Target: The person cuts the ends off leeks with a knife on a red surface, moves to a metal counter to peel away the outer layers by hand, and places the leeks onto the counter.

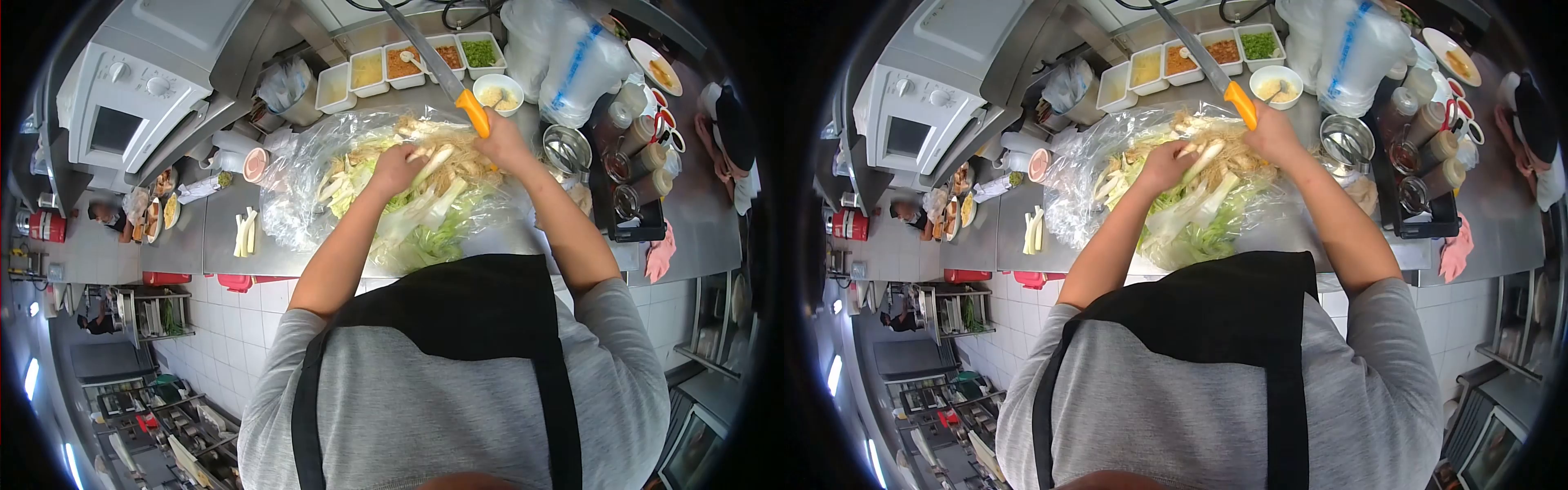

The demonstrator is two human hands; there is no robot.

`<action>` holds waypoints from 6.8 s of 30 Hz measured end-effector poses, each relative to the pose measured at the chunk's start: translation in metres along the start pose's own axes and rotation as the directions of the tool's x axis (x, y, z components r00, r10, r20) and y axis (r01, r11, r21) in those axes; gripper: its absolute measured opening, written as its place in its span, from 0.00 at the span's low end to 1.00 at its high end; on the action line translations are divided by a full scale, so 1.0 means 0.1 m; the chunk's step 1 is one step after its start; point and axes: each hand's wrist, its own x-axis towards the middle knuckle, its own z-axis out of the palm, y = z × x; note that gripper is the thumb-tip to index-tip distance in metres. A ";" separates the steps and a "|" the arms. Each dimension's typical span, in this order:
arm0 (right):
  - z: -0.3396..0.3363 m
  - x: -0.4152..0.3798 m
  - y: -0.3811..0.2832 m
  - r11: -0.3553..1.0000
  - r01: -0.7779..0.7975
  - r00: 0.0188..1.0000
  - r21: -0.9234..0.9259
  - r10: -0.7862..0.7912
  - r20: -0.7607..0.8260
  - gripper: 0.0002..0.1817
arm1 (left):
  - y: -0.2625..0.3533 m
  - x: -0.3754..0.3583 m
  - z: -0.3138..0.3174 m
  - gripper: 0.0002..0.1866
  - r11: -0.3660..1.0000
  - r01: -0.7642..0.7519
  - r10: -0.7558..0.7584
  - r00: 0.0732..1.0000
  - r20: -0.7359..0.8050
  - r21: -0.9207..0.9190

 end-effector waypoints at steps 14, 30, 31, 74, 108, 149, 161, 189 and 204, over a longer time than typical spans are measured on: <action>0.29 0.05 -0.01 0.999 0.006 1.000 0.039 -0.005 -0.023 0.21 | 0.50 -0.31 0.16 0.36 0.967 0.048 0.000 0.982 -0.187 0.251; -0.18 -0.65 -0.19 0.993 0.021 0.999 -0.116 -0.025 -0.035 0.19 | 0.36 -0.29 -0.34 0.25 0.957 0.153 -0.119 0.982 -0.148 0.245; -0.17 -0.77 -0.27 0.992 0.002 0.999 -0.127 -0.008 -0.050 0.19 | 0.32 -0.27 -0.34 0.25 0.958 0.137 -0.097 0.981 -0.167 0.250; 0.15 -1.52 -0.41 1.000 0.030 0.935 -0.008 -0.025 0.353 0.35 | 0.24 -0.11 -0.06 0.12 0.859 0.210 -0.085 0.958 -0.274 0.467; 0.39 -0.91 -0.51 0.995 0.034 0.955 0.098 -0.061 0.290 0.28 | 0.56 -0.06 -0.25 0.15 0.890 -0.072 0.182 0.961 -0.207 0.450; 1.34 -0.26 -0.91 0.687 0.003 0.949 0.727 -0.232 0.215 0.11 | -0.30 -1.03 -0.50 0.07 0.383 -0.114 -0.188 0.962 -0.199 -0.917; 1.21 -0.44 -0.75 0.770 0.008 0.999 0.638 -0.036 0.031 0.07 | -0.17 -0.82 0.06 0.04 0.596 -0.199 -0.157 0.921 -0.356 -0.778; 1.00 -0.31 -1.18 0.739 0.089 0.995 0.668 -0.043 -0.085 0.08 | 0.24 -1.00 -0.34 0.16 0.873 -0.406 0.112 0.707 -0.698 -0.270; 0.90 -0.20 -0.94 0.614 0.002 0.995 0.789 0.080 -0.065 0.08 | -0.29 -0.99 -0.19 0.09 0.625 -0.245 -0.094 0.919 -0.383 -0.741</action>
